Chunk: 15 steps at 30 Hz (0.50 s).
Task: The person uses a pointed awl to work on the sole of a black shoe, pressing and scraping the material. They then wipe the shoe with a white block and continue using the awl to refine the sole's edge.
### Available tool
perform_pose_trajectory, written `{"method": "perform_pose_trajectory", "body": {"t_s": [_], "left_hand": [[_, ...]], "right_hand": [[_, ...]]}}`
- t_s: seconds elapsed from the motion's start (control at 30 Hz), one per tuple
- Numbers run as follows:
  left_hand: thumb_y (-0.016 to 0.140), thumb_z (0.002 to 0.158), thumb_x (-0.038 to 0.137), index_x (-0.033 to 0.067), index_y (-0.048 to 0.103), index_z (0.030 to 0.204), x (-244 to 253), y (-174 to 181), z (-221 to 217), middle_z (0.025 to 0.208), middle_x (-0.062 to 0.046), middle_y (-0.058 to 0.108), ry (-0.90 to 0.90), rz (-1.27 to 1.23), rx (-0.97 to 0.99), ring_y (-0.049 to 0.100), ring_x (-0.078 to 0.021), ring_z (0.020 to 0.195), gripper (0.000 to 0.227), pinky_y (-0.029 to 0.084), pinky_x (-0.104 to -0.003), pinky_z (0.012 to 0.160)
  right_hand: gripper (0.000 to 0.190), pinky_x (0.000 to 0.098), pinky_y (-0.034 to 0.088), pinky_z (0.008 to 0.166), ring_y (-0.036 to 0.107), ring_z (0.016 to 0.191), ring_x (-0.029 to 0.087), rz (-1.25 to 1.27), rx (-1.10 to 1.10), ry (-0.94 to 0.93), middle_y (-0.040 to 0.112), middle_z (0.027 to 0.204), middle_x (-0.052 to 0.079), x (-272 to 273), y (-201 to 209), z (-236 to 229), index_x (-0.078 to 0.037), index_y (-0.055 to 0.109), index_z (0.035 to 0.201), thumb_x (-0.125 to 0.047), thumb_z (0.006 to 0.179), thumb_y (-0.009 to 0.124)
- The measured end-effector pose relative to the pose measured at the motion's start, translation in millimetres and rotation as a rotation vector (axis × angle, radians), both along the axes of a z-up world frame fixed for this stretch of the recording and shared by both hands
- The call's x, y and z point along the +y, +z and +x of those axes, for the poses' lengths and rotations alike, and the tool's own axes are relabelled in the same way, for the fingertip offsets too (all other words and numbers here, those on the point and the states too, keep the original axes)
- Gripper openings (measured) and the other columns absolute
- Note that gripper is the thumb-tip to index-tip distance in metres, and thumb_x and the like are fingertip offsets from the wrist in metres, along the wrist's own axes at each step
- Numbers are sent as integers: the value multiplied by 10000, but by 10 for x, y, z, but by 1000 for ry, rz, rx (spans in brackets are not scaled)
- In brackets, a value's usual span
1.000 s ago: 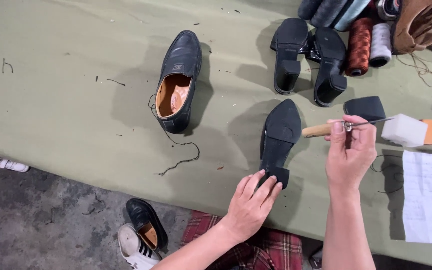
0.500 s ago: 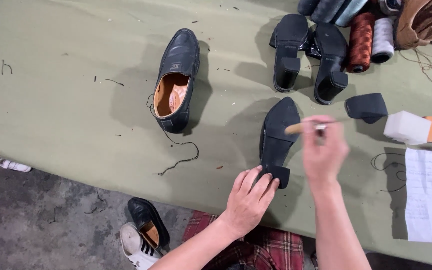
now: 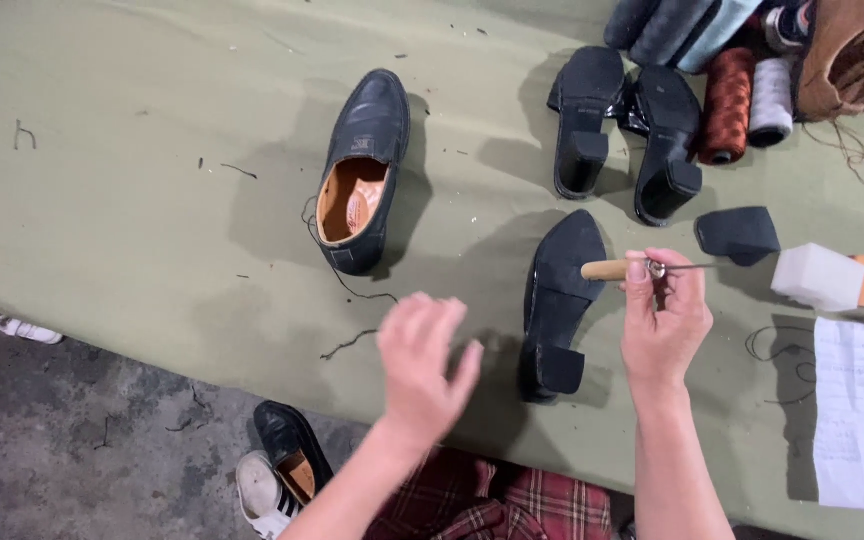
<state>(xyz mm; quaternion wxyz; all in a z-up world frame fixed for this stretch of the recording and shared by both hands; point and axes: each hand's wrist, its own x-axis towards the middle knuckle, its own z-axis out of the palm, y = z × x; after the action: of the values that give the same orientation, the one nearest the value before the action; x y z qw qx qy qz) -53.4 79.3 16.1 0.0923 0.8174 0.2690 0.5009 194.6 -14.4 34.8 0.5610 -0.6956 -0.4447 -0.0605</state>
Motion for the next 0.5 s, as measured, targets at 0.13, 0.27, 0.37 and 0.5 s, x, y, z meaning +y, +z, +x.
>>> {"method": "perform_pose_trajectory", "body": {"t_s": [0.13,0.27,0.37,0.5], "left_hand": [[595,1017,273,77,656,1221,-468,78,187,1175,-80,654,-170,-14,79,512,-307,1229,289,443,-468,984],[561,1034,141,45,673,1159,-675,161,339,1185,-92,643,-277,96,48,563,-298,1160,193,474,-418,928],[455,1101,185,26,700,1167,-721,130,374,1218,-114,659,-297,97,32,609,-321,1153,299,504,-433,898],[478,1087,196,54,690,1164,-716,92,379,1209,-87,663,-264,128,79,594,-298,1177,267,503,-418,883]], "right_hand": [[81,273,511,780,693,907,134,-121,0,-15,777,956,59,190,211,-250,-82,581,1182,-148,1138,568],[194,300,521,777,688,884,153,-285,-158,-2,758,1113,7,226,220,-123,-63,633,1167,-243,1102,603],[166,288,534,812,698,897,148,-232,-133,18,755,1102,30,259,296,-212,-76,646,1180,-215,1098,605],[199,295,536,788,708,889,134,-353,-178,130,750,1153,-26,350,-85,-34,-114,667,1194,-252,1061,616]]}}
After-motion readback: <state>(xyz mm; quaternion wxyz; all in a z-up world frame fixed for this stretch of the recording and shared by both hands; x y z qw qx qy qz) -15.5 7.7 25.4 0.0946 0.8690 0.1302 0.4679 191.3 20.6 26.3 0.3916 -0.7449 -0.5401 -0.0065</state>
